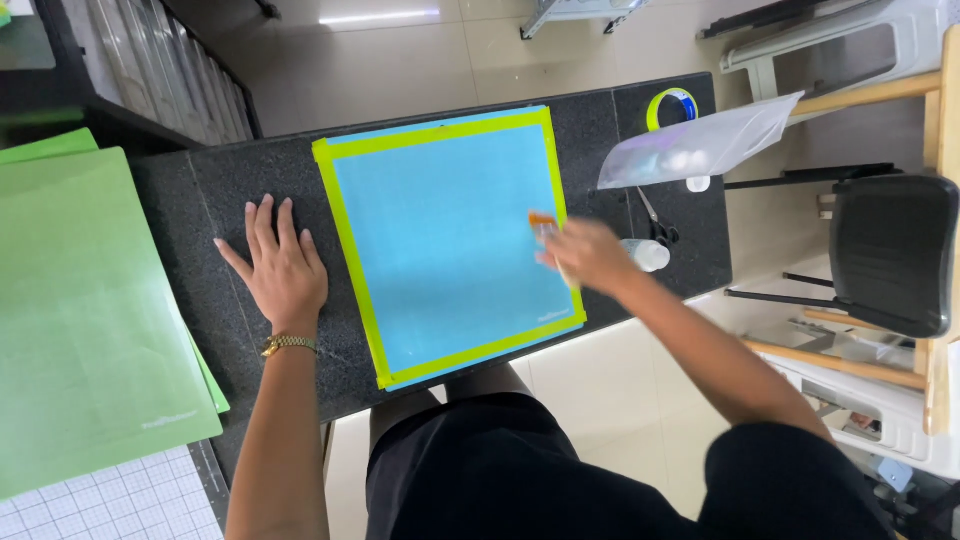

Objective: Applying liquid adhesive to a blue cutting mat and spreading it evenly with a brush to restore its tackiness.

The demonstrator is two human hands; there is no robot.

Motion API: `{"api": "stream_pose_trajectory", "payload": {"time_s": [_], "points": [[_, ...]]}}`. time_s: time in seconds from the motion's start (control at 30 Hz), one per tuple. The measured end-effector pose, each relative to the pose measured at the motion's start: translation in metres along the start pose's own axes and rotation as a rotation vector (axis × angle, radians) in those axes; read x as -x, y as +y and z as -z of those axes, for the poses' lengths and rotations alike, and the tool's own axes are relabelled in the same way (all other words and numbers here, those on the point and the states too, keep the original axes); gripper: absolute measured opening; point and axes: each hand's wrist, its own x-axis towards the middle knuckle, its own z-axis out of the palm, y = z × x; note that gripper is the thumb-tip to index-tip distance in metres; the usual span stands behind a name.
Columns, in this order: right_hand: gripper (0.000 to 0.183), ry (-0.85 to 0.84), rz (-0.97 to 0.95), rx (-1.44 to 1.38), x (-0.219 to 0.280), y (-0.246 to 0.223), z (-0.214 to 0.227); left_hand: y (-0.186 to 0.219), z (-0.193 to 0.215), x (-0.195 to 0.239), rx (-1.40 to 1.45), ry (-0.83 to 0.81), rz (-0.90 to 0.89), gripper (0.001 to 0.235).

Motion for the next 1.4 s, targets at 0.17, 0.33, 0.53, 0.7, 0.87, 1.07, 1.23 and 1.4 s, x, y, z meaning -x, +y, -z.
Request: {"api": "stream_pose_trajectory", "payload": {"time_s": [0.17, 0.33, 0.53, 0.7, 0.87, 1.07, 1.23, 1.4], "points": [[0.015, -0.039, -0.123, -0.339, 0.065, -0.092, 0.035, -0.003, -0.004, -0.003, -0.004, 0.038, -0.028, 0.038], [0.021, 0.053, -0.511, -0.462, 0.090, -0.103, 0.031, -0.007, -0.008, 0.001, -0.005, 0.045, -0.069, 0.038], [0.029, 0.202, -0.677, -0.013, 0.064, -0.142, -0.013, -0.010, -0.002, 0.003, 0.024, 0.018, -0.108, 0.036], [0.017, 0.312, -0.552, 0.096, 0.002, -0.238, -0.042, -0.013, -0.004, 0.004, 0.015, 0.036, -0.144, 0.039], [0.021, 0.386, -0.608, -0.162, -0.044, -0.288, -0.032, -0.027, -0.017, 0.024, 0.091, 0.053, -0.167, 0.050], [0.012, 0.341, -1.004, -0.618, -0.037, -0.274, -0.015, -0.030, -0.006, 0.126, 0.124, 0.016, -0.268, 0.058], [0.011, 0.413, -1.065, -0.811, -0.051, -0.287, -0.024, -0.032, 0.002, 0.173, 0.013, 0.008, -0.248, 0.062], [0.011, 0.363, -0.967, -0.777, -0.056, -0.296, -0.053, -0.027, 0.015, 0.168, 0.092, -0.139, -0.268, 0.084]]}}
